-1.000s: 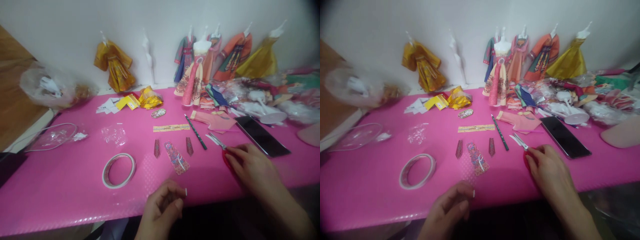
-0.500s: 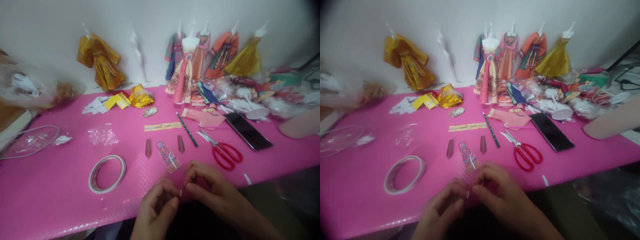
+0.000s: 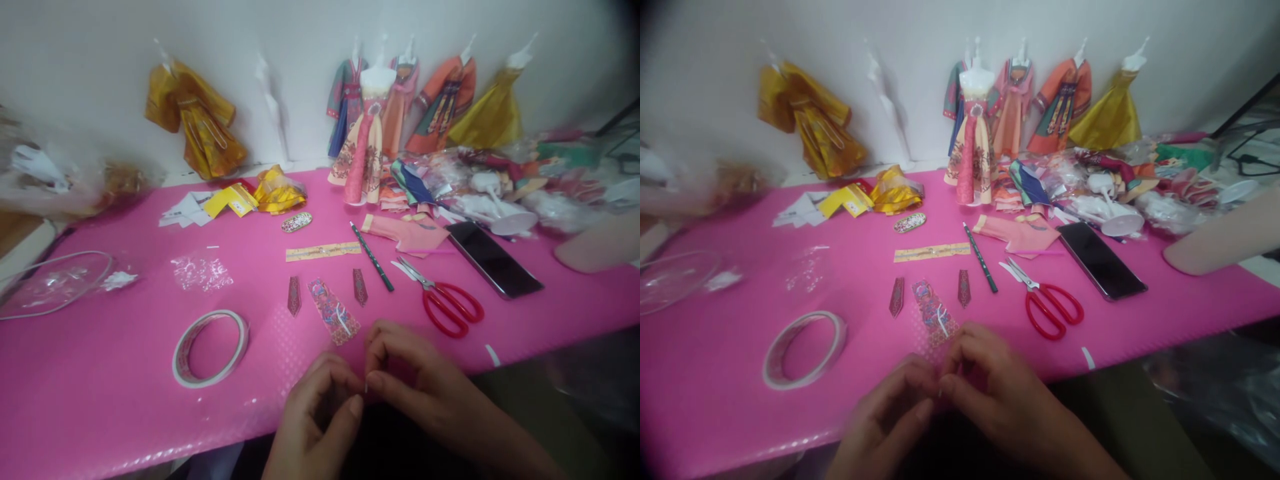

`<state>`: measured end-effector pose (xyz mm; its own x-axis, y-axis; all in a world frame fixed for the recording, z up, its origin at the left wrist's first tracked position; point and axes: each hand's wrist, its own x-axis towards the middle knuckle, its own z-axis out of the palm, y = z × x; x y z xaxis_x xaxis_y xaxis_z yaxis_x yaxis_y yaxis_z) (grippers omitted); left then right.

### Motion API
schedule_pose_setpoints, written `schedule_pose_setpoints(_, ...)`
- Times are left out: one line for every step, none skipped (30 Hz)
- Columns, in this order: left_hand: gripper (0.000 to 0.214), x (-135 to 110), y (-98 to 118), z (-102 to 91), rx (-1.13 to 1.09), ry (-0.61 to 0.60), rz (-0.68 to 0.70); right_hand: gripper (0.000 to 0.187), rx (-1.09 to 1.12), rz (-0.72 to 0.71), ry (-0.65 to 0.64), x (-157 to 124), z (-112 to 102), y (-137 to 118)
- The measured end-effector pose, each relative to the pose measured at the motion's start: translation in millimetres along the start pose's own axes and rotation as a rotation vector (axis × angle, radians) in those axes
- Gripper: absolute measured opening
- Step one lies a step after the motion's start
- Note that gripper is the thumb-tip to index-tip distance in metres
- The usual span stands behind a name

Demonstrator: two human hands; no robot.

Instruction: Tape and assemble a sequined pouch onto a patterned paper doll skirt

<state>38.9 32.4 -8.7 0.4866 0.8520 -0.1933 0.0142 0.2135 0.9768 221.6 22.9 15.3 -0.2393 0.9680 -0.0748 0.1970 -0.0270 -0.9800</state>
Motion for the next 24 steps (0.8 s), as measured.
schedule_pose_setpoints(0.009, 0.4, 0.1, 0.0, 0.007, -0.001, -0.002, 0.016, -0.002, 0.000, -0.001, 0.0, 0.3, -0.3)
schedule_pose_setpoints(0.009, 0.9, 0.3, -0.1, 0.014, -0.001, -0.001, 0.017, -0.009, -0.004, 0.001, 0.0, 0.6, -0.4)
schedule_pose_setpoints(0.008, 1.2, 0.7, -0.1, 0.021, 0.002, 0.004, 0.017, -0.020, -0.010, 0.006, -0.1, 1.0, -0.5)
schedule_pose_setpoints(0.008, 1.4, 1.0, -0.1, 0.026, 0.007, 0.009, 0.018, -0.034, -0.020, 0.013, -0.4, 1.3, -0.3)
schedule_pose_setpoints(0.008, 1.3, 1.3, -0.2, 0.033, 0.014, 0.009, 0.018, -0.052, -0.032, 0.019, -0.8, 1.6, 0.1)
schedule_pose_setpoints(0.008, 1.1, 1.3, -0.4, 0.039, 0.022, 0.004, 0.017, -0.073, -0.042, 0.024, -1.5, 1.7, 0.7)
schedule_pose_setpoints(0.008, 0.6, 0.9, -0.7, 0.049, 0.032, 0.000, 0.017, -0.090, -0.053, 0.032, -2.2, 1.6, 1.5)
schedule_pose_setpoints(0.008, -0.1, 0.0, -1.2, 0.069, 0.046, 0.002, 0.016, -0.101, -0.064, 0.048, -3.0, 1.2, 2.4)
schedule_pose_setpoints(0.009, -0.8, -1.3, -1.7, 0.114, 0.064, 0.019, 0.015, -0.104, -0.074, 0.070, -3.6, 0.5, 3.5)
schedule_pose_setpoints(0.011, -1.2, -3.1, -2.3, 0.192, 0.084, 0.060, 0.015, -0.106, -0.084, 0.097, -3.8, -0.7, 4.6)
schedule_pose_setpoints(0.014, -1.2, -5.2, -2.8, 0.302, 0.107, 0.133, 0.015, -0.105, -0.091, 0.128, -3.7, -2.4, 5.7)
schedule_pose_setpoints(0.018, -0.5, -7.5, -3.0, 0.438, 0.127, 0.231, 0.015, -0.104, -0.091, 0.160, -3.0, -4.6, 6.7)
schedule_pose_setpoints(0.022, 1.0, -9.8, -2.9, 0.585, 0.143, 0.339, 0.016, -0.107, -0.082, 0.186, -1.7, -7.2, 7.6)
schedule_pose_setpoints(0.026, 3.4, -11.8, -2.3, 0.729, 0.151, 0.443, 0.017, -0.115, -0.066, 0.205, 0.3, -10.2, 8.4)
schedule_pose_setpoints(0.029, 6.6, -13.6, -1.4, 0.856, 0.146, 0.527, 0.018, -0.129, -0.051, 0.219, 2.9, -13.3, 9.2)
schedule_pose_setpoints(0.031, 10.1, -15.0, -0.3, 0.961, 0.138, 0.578, 0.018, -0.151, -0.037, 0.231, 6.0, -16.4, 10.0)
schedule_pose_setpoints(0.032, 13.8, -16.1, 0.7, 1.051, 0.122, 0.603, 0.017, -0.180, -0.027, 0.243, 9.8, -19.3, 10.8)
schedule_pose_setpoints(0.034, 17.2, -16.9, 1.5, 1.124, 0.098, 0.608, 0.017, -0.217, -0.022, 0.249, 14.0, -21.8, 11.7)
schedule_pose_setpoints(0.036, 19.8, -17.4, 1.8, 1.181, 0.069, 0.603, 0.016, -0.255, -0.024, 0.253, 18.6, -23.7, 12.7)
schedule_pose_setpoints(0.037, 21.6, -17.7, 1.3, 1.223, 0.038, 0.595, 0.016, -0.288, -0.026, 0.251, 23.4, -24.9, 13.9)
schedule_pose_setpoints(0.038, 22.3, -17.8, -0.1, 1.251, 0.009, 0.587, 0.015, -0.315, -0.025, 0.243, 28.4, -25.3, 15.3)
schedule_pose_setpoints(0.038, 21.9, -17.9, -2.2, 1.269, -0.016, 0.584, 0.015, -0.338, -0.020, 0.229, 33.4, -24.8, 16.7)
schedule_pose_setpoints(0.038, 20.8, -17.9, -5.0, 1.278, -0.034, 0.584, 0.014, -0.359, -0.009, 0.215, 38.3, -23.6, 18.2)
schedule_pose_setpoints(0.037, 19.0, -17.9, -8.1, 1.281, -0.041, 0.586, 0.014, -0.379, 0.006, 0.202, 42.8, -21.8, 19.5)
